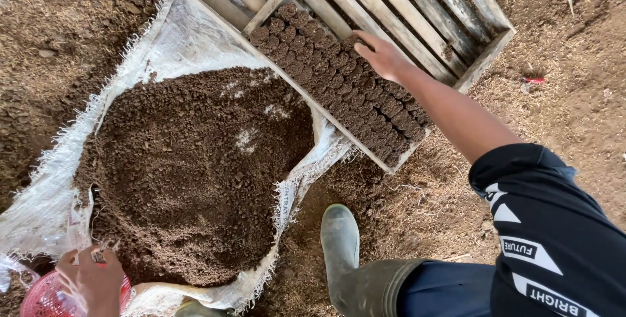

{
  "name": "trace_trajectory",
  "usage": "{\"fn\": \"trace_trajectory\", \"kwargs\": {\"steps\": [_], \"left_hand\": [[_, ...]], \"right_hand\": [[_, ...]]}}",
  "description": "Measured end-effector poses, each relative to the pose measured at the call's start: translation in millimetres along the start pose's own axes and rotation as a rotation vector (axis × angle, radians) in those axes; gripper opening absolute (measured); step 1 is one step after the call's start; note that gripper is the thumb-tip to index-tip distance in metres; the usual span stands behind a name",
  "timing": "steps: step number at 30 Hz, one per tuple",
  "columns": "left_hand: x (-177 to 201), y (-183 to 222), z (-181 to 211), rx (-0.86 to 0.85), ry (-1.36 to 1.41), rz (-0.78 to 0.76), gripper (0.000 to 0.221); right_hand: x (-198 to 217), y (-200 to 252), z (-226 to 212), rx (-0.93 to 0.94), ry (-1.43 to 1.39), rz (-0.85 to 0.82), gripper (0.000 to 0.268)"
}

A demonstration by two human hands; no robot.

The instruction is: Preparing soil plugs for seedlings by packing soil into a small plastic cup mold and arranging them in a wooden tray.

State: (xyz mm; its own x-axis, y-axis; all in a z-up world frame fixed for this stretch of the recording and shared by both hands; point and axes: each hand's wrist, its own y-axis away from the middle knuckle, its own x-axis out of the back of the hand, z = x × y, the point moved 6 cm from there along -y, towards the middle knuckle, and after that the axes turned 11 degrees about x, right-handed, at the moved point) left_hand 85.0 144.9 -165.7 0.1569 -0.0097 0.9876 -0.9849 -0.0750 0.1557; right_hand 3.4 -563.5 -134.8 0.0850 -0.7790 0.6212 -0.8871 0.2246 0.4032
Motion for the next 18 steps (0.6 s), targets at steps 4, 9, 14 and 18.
{"fn": "trace_trajectory", "kwargs": {"steps": [4, 9, 14, 18], "left_hand": [[-1, 0, -1, 0.013, 0.020, -0.026, 0.021], [-6, -5, -6, 0.072, -0.016, -0.069, 0.026], [-4, -3, -4, 0.081, -0.010, -0.081, 0.026], [-5, -2, -6, 0.056, -0.012, -0.064, 0.026]], "right_hand": [[2, -1, -10, -0.008, 0.080, 0.003, 0.054], [4, -14, -2, -0.067, -0.082, 0.169, 0.043], [8, -19, -2, -0.080, -0.067, 0.161, 0.030], [6, -23, 7, -0.126, -0.036, 0.182, 0.037]]}}
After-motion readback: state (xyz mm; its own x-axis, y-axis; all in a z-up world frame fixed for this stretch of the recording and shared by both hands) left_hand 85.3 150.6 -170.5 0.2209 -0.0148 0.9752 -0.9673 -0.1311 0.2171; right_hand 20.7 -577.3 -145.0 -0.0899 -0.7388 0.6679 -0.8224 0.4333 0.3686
